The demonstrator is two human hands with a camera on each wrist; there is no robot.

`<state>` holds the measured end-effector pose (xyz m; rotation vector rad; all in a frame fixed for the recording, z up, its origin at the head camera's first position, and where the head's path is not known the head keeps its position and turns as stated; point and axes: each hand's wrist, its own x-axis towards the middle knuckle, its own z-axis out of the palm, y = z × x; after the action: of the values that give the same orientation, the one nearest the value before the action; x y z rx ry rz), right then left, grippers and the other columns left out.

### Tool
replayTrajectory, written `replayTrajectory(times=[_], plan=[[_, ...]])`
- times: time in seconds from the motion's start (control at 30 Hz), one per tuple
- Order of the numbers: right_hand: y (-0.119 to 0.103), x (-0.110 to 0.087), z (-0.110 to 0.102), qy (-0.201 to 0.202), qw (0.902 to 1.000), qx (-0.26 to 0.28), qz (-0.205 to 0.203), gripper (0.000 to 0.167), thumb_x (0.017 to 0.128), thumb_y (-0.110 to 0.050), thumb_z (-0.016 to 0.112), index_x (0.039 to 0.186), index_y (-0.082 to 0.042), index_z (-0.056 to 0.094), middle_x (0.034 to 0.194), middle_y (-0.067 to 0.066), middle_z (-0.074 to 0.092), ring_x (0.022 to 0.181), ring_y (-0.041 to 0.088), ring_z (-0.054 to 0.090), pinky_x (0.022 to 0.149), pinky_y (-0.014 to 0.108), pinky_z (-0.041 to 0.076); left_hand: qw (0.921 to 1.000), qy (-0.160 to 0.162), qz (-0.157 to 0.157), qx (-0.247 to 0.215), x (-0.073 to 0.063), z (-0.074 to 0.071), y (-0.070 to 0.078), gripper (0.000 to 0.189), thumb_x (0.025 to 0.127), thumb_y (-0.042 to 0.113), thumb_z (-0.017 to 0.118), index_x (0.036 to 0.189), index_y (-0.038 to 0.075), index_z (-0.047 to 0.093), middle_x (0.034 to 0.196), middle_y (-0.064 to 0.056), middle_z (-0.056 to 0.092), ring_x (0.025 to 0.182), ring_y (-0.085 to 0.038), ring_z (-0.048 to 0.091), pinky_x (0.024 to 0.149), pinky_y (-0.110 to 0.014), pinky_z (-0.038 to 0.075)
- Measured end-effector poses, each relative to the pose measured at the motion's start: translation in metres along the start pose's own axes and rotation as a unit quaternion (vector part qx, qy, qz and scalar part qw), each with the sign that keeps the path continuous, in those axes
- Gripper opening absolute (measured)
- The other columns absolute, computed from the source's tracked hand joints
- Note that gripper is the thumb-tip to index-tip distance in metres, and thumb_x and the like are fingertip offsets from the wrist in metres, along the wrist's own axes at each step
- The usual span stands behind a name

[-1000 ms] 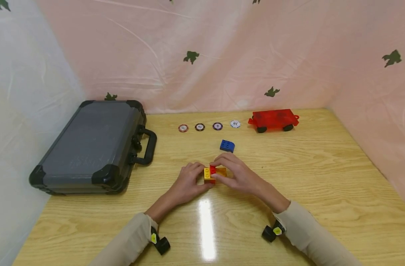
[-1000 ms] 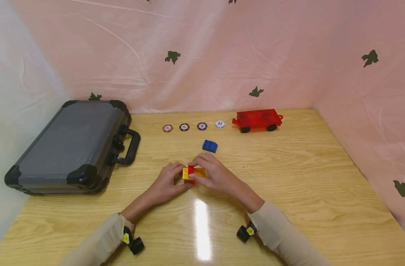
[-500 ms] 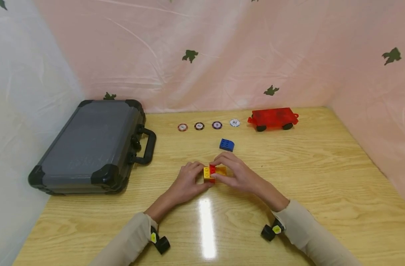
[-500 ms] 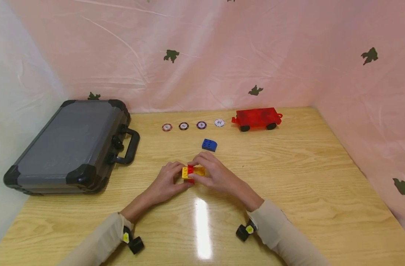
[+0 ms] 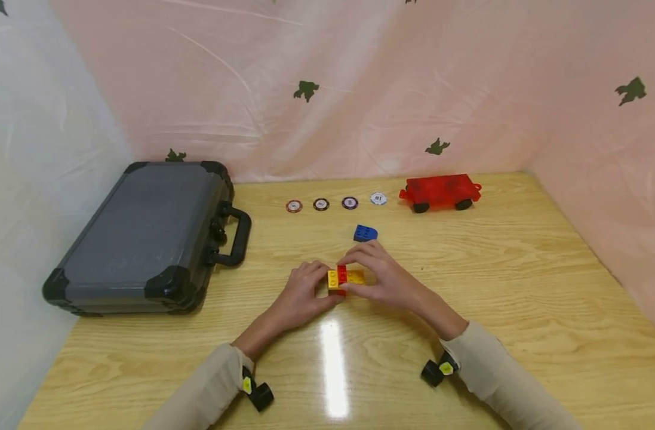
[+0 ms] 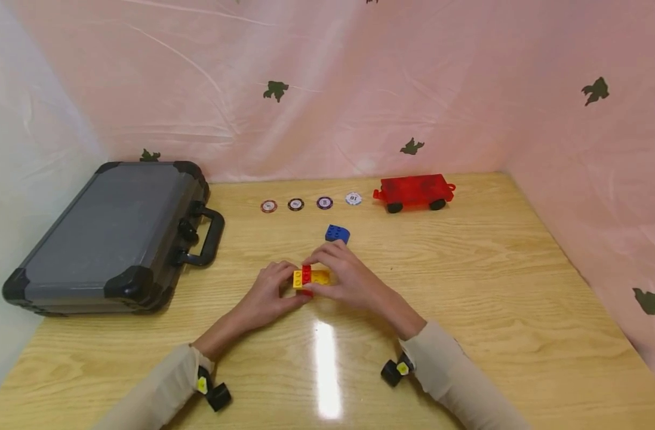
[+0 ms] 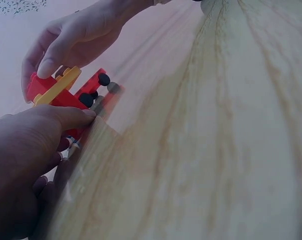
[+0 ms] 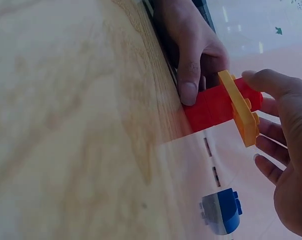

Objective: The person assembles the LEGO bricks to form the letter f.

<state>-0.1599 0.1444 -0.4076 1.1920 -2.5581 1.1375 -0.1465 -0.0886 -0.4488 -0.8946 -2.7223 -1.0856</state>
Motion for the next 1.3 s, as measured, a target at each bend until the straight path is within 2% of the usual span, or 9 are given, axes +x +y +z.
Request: replayTrajectory(times=[0.17, 0.4, 0.5, 0.6, 1.03, 1.13, 1.3], plan=[[0.005, 0.000, -0.006, 0.008, 0.9999, 0.014, 0.000, 0.038, 0.089, -0.017, 0.084, 0.122, -0.006, 0.070, 0.126, 0.004, 0.062, 0.124, 0.025, 0.049, 0.105, 0.053, 0.042, 1.0000, -0.003, 0.000, 0.003, 0.000, 0.002, -0.002, 0.036, 0.087, 0.030, 0.085, 0.113, 0.010, 0.070, 0.112, -0.003, 0.066, 0.102, -0.023, 0.056, 0.084, -0.042, 0.040], [0.029, 0.004, -0.018, 0.063, 0.9977, 0.026, -0.003, 0.029, 0.091, -0.008, 0.080, 0.118, -0.002, 0.071, 0.119, 0.006, 0.065, 0.114, 0.027, 0.052, 0.096, 0.053, 0.045, 0.9998, -0.008, -0.016, 0.003, 0.000, -0.001, 0.000, 0.041, 0.088, 0.032, 0.084, 0.118, 0.009, 0.069, 0.116, -0.004, 0.065, 0.102, -0.023, 0.055, 0.085, -0.042, 0.039], [0.042, 0.006, -0.023, 0.080, 0.9963, 0.022, 0.019, 0.026, 0.092, -0.006, 0.078, 0.116, -0.001, 0.072, 0.115, 0.008, 0.066, 0.109, 0.030, 0.053, 0.090, 0.052, 0.046, 0.9997, -0.011, -0.020, 0.004, 0.001, -0.002, 0.001, 0.041, 0.087, 0.032, 0.085, 0.118, 0.008, 0.069, 0.116, -0.005, 0.065, 0.103, -0.023, 0.055, 0.085, -0.042, 0.039], [0.052, 0.006, -0.027, 0.084, 0.9946, 0.017, 0.058, 0.024, 0.094, -0.008, 0.076, 0.117, -0.002, 0.072, 0.115, 0.011, 0.066, 0.107, 0.033, 0.054, 0.087, 0.050, 0.046, 0.9996, -0.014, -0.024, 0.002, 0.001, -0.002, 0.001, 0.041, 0.087, 0.032, 0.085, 0.118, 0.009, 0.069, 0.115, -0.004, 0.065, 0.104, -0.023, 0.055, 0.086, -0.042, 0.040], [0.076, 0.011, -0.027, 0.073, 0.9839, 0.027, 0.161, 0.035, 0.097, -0.015, 0.075, 0.126, 0.002, 0.065, 0.122, 0.018, 0.062, 0.112, 0.034, 0.053, 0.094, 0.051, 0.046, 0.9997, -0.012, -0.022, 0.003, 0.001, 0.000, 0.001, 0.039, 0.088, 0.032, 0.084, 0.117, 0.009, 0.069, 0.114, -0.003, 0.064, 0.104, -0.023, 0.055, 0.088, -0.043, 0.041], [0.081, 0.011, -0.026, 0.074, 0.9820, 0.031, 0.171, 0.037, 0.096, -0.015, 0.075, 0.127, 0.003, 0.064, 0.121, 0.019, 0.062, 0.110, 0.034, 0.053, 0.094, 0.050, 0.045, 0.9997, -0.012, -0.022, 0.002, 0.001, -0.001, 0.001, 0.039, 0.088, 0.031, 0.084, 0.117, 0.009, 0.069, 0.114, -0.003, 0.065, 0.105, -0.023, 0.055, 0.089, -0.044, 0.041], [0.087, 0.010, -0.023, 0.081, 0.9827, 0.033, 0.163, 0.039, 0.094, -0.011, 0.077, 0.126, 0.006, 0.064, 0.117, 0.021, 0.062, 0.107, 0.035, 0.054, 0.092, 0.048, 0.045, 0.9995, -0.016, -0.026, 0.003, 0.001, -0.001, 0.001, 0.040, 0.088, 0.031, 0.084, 0.118, 0.009, 0.069, 0.115, -0.003, 0.064, 0.105, -0.023, 0.055, 0.090, -0.044, 0.041]])
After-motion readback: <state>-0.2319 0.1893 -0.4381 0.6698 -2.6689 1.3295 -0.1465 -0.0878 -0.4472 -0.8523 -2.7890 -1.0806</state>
